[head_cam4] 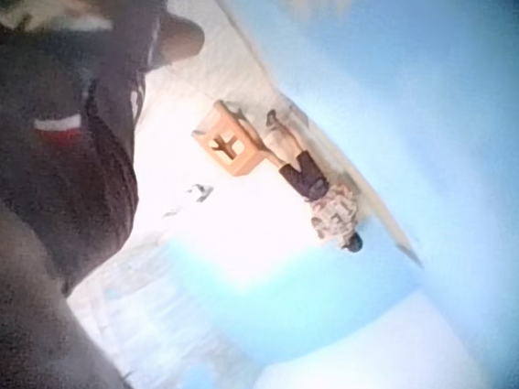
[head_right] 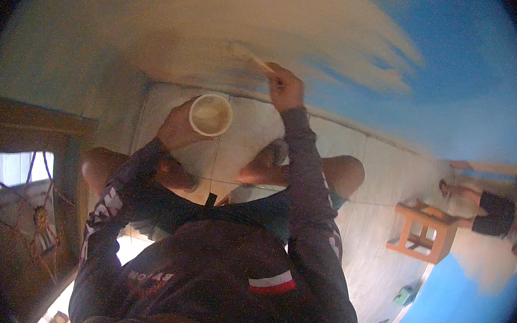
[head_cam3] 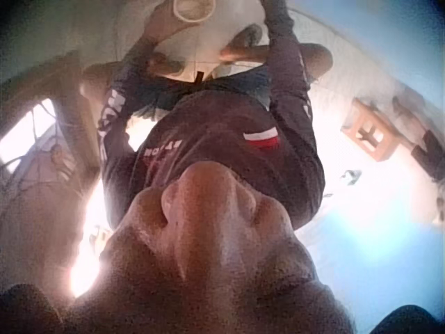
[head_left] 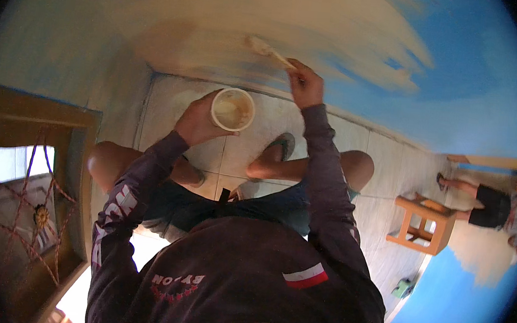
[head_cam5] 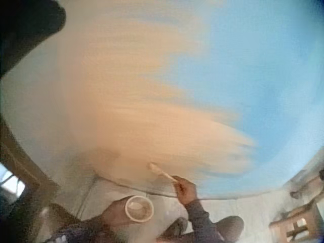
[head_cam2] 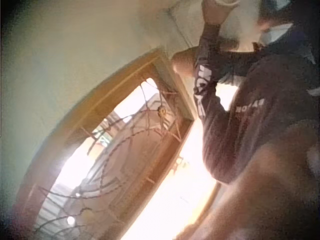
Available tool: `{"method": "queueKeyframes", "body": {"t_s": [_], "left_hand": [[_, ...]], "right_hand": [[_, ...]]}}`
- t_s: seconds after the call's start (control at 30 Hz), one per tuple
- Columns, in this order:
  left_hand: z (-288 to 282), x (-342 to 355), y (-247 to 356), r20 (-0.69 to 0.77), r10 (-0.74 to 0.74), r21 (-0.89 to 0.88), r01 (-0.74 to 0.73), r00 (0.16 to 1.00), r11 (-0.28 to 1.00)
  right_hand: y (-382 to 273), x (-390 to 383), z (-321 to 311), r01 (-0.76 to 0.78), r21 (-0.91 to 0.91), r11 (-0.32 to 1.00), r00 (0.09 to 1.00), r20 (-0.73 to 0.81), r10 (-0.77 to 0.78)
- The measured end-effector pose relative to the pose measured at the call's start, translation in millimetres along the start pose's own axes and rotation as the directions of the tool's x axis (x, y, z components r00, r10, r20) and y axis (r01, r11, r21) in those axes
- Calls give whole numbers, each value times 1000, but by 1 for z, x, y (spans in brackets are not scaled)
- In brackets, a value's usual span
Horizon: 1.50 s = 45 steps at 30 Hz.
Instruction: The person sits on the floor and paints the ceiling with a brush, repeatedly dipping it into a small container of paint. The ceiling is partially painted blue, and the person applies a light-colored paint over it.
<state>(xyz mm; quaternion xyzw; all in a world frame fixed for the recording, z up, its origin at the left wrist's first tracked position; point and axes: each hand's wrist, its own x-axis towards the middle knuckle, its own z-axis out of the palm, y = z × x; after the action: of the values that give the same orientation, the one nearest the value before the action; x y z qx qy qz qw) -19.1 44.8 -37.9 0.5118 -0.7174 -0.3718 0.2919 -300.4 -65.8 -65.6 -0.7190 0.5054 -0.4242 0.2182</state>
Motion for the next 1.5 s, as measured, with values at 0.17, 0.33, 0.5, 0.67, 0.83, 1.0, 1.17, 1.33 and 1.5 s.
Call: {"method": "queueKeyframes", "body": {"t_s": [0.17, 0.33, 0.5, 0.67, 0.83, 1.0, 1.17, 1.33, 1.5], "left_hand": [[-4, -2, 0, -24, 32, -5, -32, 999, 999], [-4, -2, -4, -28, 54, -37, -55, 998, 998], [-2, 4, -4, -8, 91, -82, -91, 996, 992], [-9, 1, 0, 37, 35, -59, -32, 999, 998], [-5, 0, -4, 40, 35, -40, -33, 999, 999], [1, 2, -13, 24, 21, -13, -20, 999, 1000], [2, 0, -20, 25, 32, -65, -30, 999, 997], [2, 0, -18, 62, 29, -65, -25, 998, 998], [6, -2, -14, 85, 27, -44, -24, 996, 999]], "right_hand": [[73, -13, -88, -127, -111, 986, 989, -93, 117], [142, -50, -211, -194, -206, 959, 963, -229, 145], [208, -119, -331, -404, -431, 807, 859, -483, 172], [180, -143, -298, -503, -556, 662, 819, -552, 159], [70, -120, -209, -455, -41, 890, 798, -462, 386], [-14, -98, -129, -358, 205, 911, 930, -10, 367], [-100, -77, -80, -326, 220, 920, 936, 214, 280], [-122, -72, -72, -338, 191, 922, 908, 325, 266], [-121, -75, -53, -316, 143, 938, 909, 328, 256]]}}
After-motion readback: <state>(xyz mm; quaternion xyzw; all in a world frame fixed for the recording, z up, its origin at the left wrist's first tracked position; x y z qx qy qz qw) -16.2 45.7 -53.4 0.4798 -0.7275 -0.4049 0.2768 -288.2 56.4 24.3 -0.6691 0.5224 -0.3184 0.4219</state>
